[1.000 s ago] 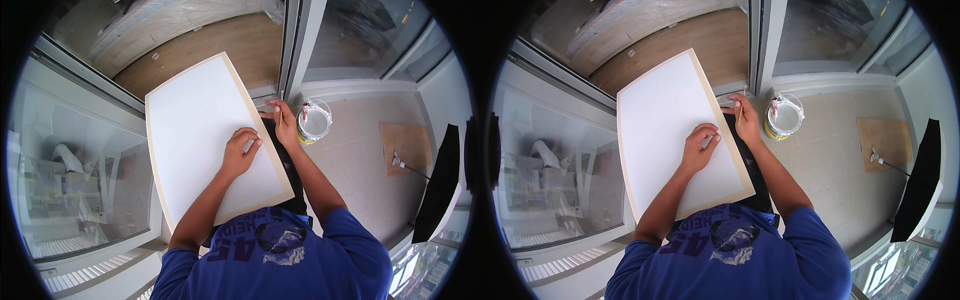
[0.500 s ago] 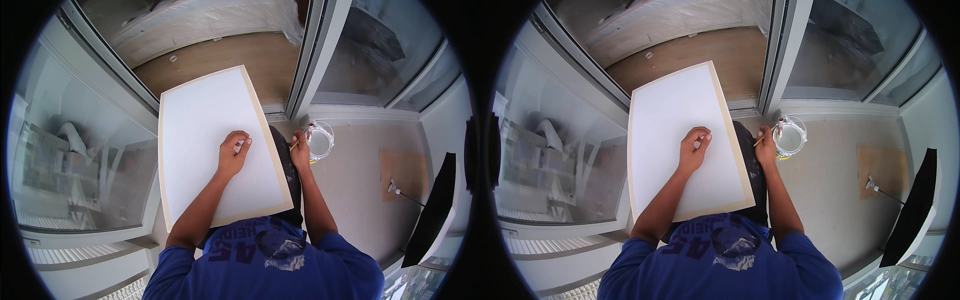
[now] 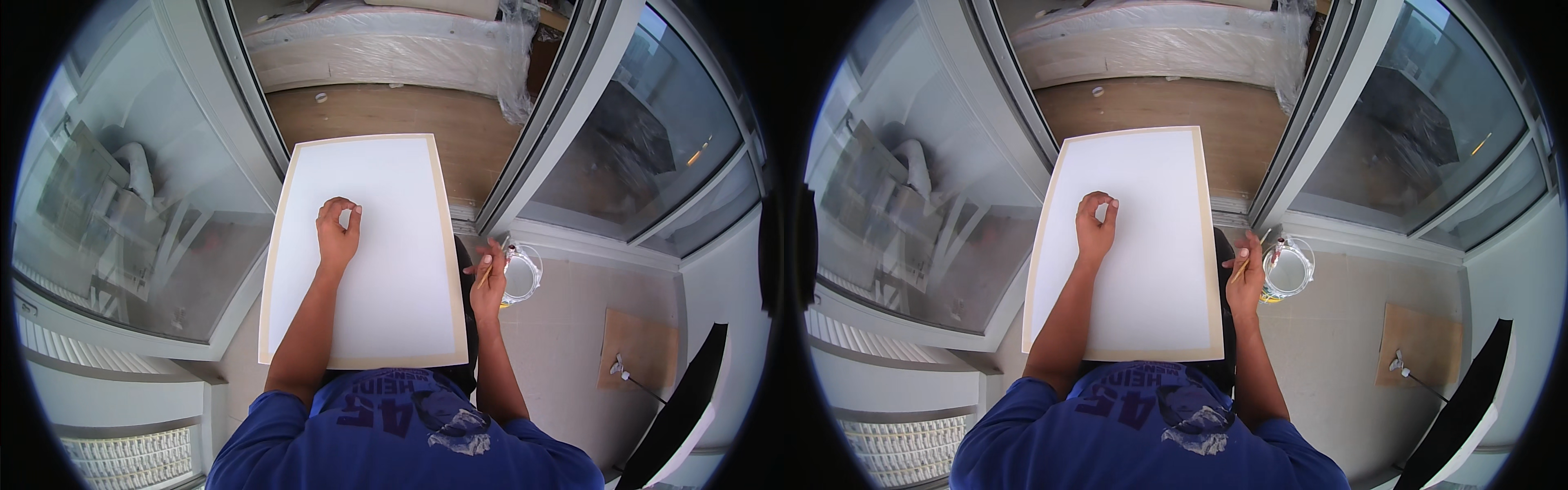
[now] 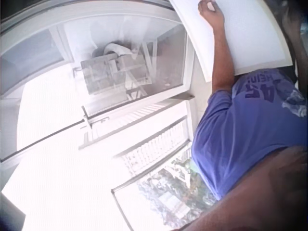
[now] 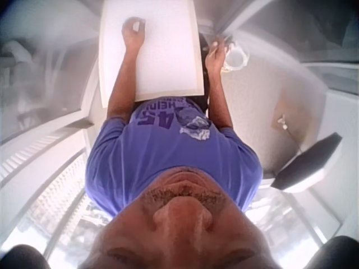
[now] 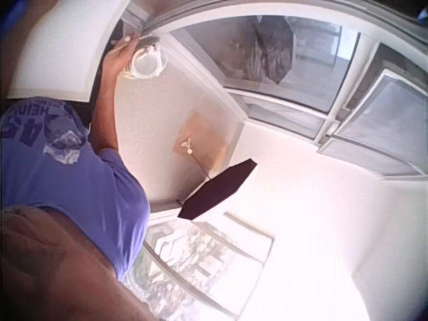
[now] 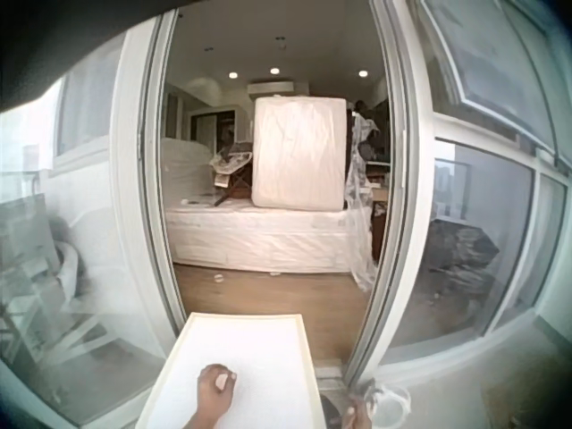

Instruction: The person paints the edges of a white board. They hold the board on their lap, dipping a brush into a paint bucket and applying paint to the board's perimeter.

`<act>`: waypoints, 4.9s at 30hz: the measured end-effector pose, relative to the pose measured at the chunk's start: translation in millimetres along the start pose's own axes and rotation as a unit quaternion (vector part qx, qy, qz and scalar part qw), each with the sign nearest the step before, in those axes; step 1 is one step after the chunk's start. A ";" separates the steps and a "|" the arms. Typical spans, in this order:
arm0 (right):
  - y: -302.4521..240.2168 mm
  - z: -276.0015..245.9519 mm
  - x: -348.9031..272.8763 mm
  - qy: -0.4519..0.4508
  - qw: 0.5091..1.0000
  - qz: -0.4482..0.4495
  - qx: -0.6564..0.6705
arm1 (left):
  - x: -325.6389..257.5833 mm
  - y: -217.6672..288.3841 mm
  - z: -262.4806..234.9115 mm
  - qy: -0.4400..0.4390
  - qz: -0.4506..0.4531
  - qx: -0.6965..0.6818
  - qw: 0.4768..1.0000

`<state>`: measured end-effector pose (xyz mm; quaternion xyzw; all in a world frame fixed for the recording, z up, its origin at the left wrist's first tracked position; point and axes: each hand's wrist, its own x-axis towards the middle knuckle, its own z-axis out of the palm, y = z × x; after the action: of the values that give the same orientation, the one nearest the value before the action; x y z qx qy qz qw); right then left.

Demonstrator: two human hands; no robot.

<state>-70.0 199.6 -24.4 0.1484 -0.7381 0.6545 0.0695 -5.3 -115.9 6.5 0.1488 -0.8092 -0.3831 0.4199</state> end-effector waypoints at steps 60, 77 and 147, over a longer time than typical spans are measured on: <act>305.6 -129.5 130.1 -0.161 0.844 0.370 -0.353 | -56.6 90.3 57.2 -0.332 0.127 0.113 0.928; 297.5 -134.2 131.3 -0.223 0.800 0.401 -0.387 | -51.7 82.6 58.2 -0.327 0.107 0.075 0.936; -27.9 -5.8 60.0 -0.050 0.995 -0.021 -0.077 | -55.6 69.0 52.0 -0.288 0.106 0.025 0.952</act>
<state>-118.7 194.8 20.5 0.1912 -0.7857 0.5855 0.0574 -7.4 -13.2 8.1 -0.0434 -0.9161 -0.3426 0.2037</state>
